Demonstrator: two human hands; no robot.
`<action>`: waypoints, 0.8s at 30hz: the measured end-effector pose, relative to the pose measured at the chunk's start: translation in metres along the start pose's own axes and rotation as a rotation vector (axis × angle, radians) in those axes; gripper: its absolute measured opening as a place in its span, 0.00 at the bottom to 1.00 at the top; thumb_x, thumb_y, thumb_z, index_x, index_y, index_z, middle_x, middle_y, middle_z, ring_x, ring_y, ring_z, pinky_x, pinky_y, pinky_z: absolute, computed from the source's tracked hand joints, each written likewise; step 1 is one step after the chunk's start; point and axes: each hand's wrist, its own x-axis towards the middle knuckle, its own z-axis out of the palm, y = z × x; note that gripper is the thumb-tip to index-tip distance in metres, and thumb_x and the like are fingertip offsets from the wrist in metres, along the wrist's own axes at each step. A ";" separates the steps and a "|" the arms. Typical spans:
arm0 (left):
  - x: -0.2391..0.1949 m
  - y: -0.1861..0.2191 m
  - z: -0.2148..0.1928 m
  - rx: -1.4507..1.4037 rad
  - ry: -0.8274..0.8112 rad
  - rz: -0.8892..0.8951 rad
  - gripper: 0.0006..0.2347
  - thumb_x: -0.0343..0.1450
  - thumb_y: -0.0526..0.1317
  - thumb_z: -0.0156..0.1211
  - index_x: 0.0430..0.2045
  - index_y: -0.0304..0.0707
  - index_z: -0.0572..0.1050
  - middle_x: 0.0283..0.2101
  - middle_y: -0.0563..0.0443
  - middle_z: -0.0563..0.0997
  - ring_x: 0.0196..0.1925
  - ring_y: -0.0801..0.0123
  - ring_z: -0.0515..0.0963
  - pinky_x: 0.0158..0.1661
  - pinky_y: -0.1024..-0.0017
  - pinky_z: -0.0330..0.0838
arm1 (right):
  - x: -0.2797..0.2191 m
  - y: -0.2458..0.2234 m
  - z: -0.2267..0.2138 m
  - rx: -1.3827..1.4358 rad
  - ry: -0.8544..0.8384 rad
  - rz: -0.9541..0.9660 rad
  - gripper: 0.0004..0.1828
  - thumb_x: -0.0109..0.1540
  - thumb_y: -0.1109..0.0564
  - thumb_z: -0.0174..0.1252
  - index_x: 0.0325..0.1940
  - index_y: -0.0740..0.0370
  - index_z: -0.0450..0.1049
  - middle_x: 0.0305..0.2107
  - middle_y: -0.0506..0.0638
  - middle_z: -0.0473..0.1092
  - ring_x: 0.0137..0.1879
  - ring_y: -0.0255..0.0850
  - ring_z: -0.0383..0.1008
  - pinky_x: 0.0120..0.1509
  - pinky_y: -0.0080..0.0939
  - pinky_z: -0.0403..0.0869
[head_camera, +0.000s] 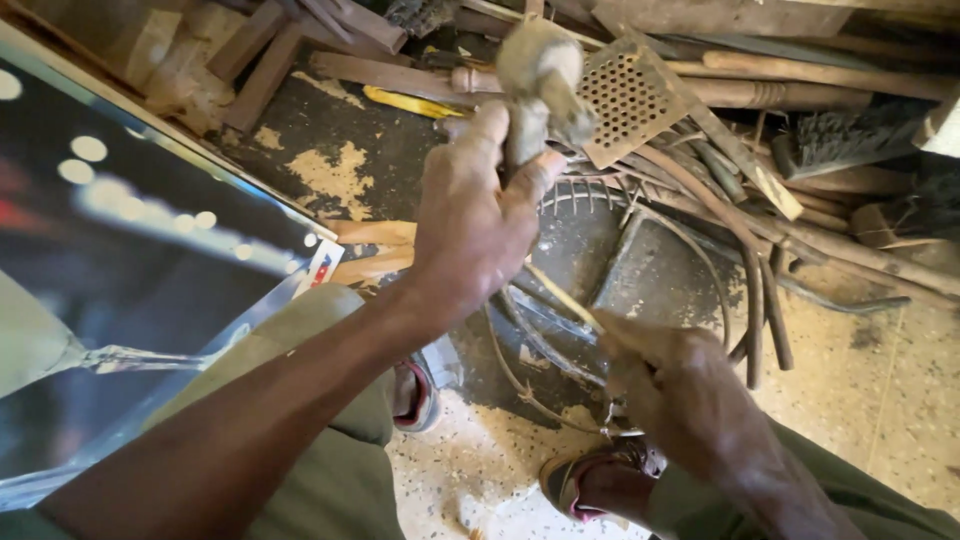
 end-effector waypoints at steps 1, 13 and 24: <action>-0.002 -0.004 0.003 -0.003 -0.001 0.002 0.07 0.74 0.36 0.60 0.43 0.36 0.73 0.36 0.46 0.84 0.21 0.74 0.80 0.19 0.76 0.81 | -0.001 0.002 -0.002 -0.003 0.002 0.001 0.24 0.68 0.55 0.44 0.68 0.58 0.70 0.24 0.58 0.83 0.06 0.35 0.71 0.02 0.35 0.68; -0.008 -0.008 0.003 0.063 -0.012 0.136 0.05 0.74 0.27 0.56 0.41 0.31 0.70 0.33 0.44 0.81 0.18 0.73 0.78 0.13 0.80 0.80 | 0.004 0.012 -0.003 0.444 -0.104 -0.101 0.15 0.69 0.59 0.51 0.33 0.62 0.82 0.09 0.45 0.64 0.08 0.30 0.60 0.03 0.31 0.62; -0.004 -0.010 0.003 0.127 -0.081 0.054 0.06 0.74 0.35 0.59 0.41 0.33 0.75 0.35 0.45 0.84 0.28 0.69 0.83 0.26 0.74 0.86 | 0.002 0.003 -0.005 0.221 -0.181 -0.027 0.17 0.67 0.55 0.49 0.52 0.52 0.82 0.25 0.46 0.84 0.13 0.30 0.69 0.09 0.28 0.69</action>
